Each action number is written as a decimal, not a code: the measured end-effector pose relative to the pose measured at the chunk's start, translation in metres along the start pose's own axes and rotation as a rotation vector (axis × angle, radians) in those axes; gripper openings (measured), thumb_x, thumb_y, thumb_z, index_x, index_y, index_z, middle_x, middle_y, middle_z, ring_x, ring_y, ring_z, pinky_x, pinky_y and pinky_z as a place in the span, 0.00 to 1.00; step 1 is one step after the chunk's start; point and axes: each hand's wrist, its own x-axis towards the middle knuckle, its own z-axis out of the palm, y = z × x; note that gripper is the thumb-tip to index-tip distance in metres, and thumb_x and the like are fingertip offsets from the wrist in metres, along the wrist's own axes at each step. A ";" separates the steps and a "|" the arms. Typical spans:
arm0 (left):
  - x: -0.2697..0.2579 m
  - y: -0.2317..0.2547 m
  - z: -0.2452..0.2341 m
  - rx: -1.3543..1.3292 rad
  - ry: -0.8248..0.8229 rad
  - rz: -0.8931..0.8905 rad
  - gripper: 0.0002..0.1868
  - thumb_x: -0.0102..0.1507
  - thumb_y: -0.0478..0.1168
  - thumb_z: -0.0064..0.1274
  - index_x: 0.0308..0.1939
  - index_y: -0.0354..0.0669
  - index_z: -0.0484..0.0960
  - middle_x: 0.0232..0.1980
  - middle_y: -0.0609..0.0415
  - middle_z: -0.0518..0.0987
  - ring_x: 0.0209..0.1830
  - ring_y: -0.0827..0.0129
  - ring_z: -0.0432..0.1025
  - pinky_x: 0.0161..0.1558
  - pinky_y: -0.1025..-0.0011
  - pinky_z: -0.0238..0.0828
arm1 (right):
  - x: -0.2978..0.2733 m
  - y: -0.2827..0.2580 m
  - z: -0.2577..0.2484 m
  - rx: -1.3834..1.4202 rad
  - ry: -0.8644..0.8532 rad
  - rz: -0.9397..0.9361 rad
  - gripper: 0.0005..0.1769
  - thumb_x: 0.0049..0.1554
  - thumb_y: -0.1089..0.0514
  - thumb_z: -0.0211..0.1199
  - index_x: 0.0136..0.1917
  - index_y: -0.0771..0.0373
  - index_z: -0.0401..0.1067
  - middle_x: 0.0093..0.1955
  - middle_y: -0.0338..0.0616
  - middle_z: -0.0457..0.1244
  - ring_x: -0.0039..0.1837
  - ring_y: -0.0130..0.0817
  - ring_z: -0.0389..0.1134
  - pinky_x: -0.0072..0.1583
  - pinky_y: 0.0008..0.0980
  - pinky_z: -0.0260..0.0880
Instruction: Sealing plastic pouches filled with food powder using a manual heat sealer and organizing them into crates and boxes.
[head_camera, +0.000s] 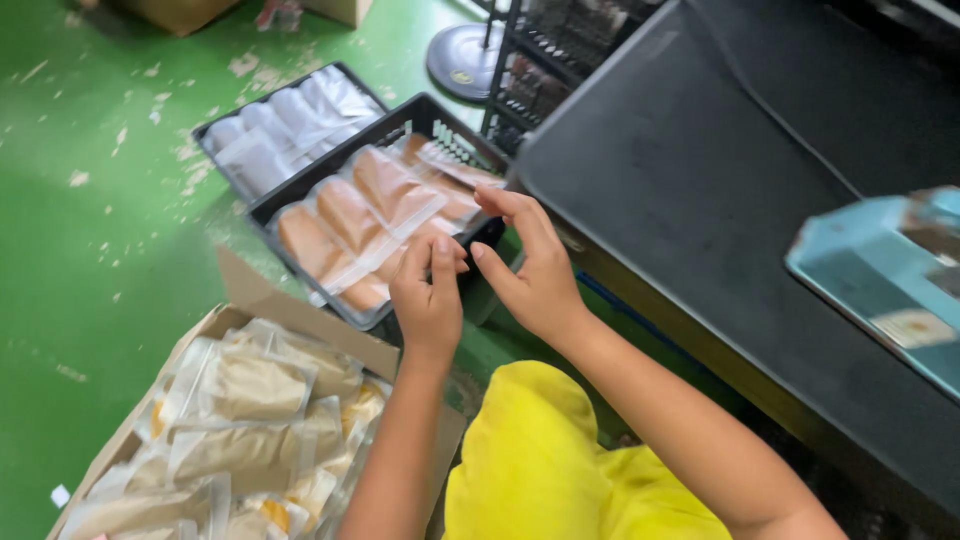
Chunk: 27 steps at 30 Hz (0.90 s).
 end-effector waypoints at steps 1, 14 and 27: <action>-0.004 0.015 0.009 -0.014 -0.023 0.012 0.18 0.73 0.48 0.42 0.32 0.52 0.82 0.24 0.59 0.79 0.32 0.61 0.77 0.43 0.66 0.75 | -0.004 -0.009 -0.019 -0.017 0.024 0.002 0.28 0.61 0.56 0.65 0.73 0.57 0.66 0.64 0.43 0.65 0.66 0.40 0.68 0.67 0.41 0.67; -0.108 0.167 0.139 -0.404 -0.459 0.282 0.23 0.72 0.46 0.44 0.20 0.52 0.68 0.18 0.60 0.65 0.20 0.62 0.65 0.32 0.69 0.67 | -0.105 -0.084 -0.254 -0.295 0.287 0.025 0.07 0.62 0.60 0.63 0.52 0.62 0.79 0.42 0.41 0.70 0.47 0.36 0.73 0.56 0.36 0.73; -0.233 0.276 0.272 -0.710 -0.949 0.450 0.20 0.71 0.45 0.48 0.22 0.52 0.72 0.19 0.60 0.68 0.23 0.59 0.69 0.34 0.67 0.69 | -0.238 -0.126 -0.409 -0.520 0.695 0.192 0.09 0.64 0.61 0.59 0.49 0.68 0.77 0.41 0.46 0.71 0.46 0.33 0.75 0.54 0.31 0.74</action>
